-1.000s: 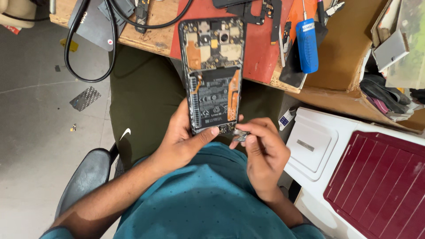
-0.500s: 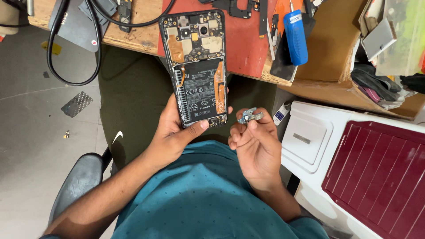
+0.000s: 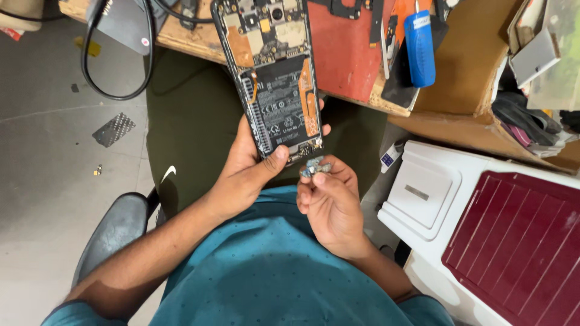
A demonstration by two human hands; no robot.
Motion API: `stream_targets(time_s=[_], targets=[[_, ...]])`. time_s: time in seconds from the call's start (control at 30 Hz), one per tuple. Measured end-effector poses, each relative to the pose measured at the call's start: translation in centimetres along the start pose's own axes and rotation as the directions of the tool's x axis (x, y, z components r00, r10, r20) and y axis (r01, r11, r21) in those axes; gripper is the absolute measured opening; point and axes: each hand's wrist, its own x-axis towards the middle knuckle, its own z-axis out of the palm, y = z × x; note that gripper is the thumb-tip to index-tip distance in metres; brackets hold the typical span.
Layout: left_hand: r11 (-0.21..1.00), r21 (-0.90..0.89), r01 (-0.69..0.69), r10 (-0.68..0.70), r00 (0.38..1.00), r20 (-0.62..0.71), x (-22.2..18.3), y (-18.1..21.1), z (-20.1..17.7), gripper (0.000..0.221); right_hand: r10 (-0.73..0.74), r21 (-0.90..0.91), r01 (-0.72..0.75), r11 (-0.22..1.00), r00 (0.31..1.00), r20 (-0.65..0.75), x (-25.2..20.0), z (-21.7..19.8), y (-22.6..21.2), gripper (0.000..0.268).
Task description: The person uses a blue electric screwdriver to remove screws from the internal frame of a disassembled smartphone. They then use their hands to detach a small circuit board and place it on the workbench. Finally, they use tweezers to pick up the circuit board and clean it with a white wipe.
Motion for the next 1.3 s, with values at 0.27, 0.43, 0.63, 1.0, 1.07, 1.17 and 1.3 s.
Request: stream_targets(time_s=[0.27,0.43,0.63,1.0,1.07,1.17,1.3], targets=[[0.999,-0.017,0.047,-0.047,0.999,0.002,-0.1,0.3,0.3,0.059,-0.017,-0.047,0.018,0.999,0.999,0.037,0.0,0.2,0.3,0.006],[0.999,-0.020,0.027,-0.027,1.000,0.015,-0.2,0.2,0.0,0.058,-0.035,-0.048,0.037,0.998,0.998,0.046,0.0,0.1,0.2,0.005],[0.994,-0.102,0.038,-0.038,0.999,0.008,-0.2,-0.2,-0.4,0.058,-0.202,-0.165,0.216,0.962,0.974,0.098,-0.4,0.4,0.3,0.012],[0.986,-0.162,0.048,-0.048,0.999,0.009,0.0,-0.3,-0.6,0.062,-0.538,-0.775,0.593,-0.220,0.588,0.603,-0.6,4.1,-1.0,0.031],[0.985,-0.165,0.060,-0.058,0.998,0.014,0.0,-0.3,-0.6,0.062,-0.546,-0.817,0.554,-0.160,0.640,0.541,-0.4,4.5,-1.1,0.032],[0.985,-0.160,0.064,-0.062,0.998,0.017,-0.2,-0.5,-0.7,0.062,-0.548,-0.837,0.531,-0.133,0.665,0.508,-0.3,4.4,-1.4,0.034],[0.988,-0.140,0.060,-0.059,0.998,0.012,-0.2,-0.6,-0.9,0.061,-0.536,-0.846,0.531,-0.044,0.702,0.468,-0.3,3.9,-1.5,0.032]])
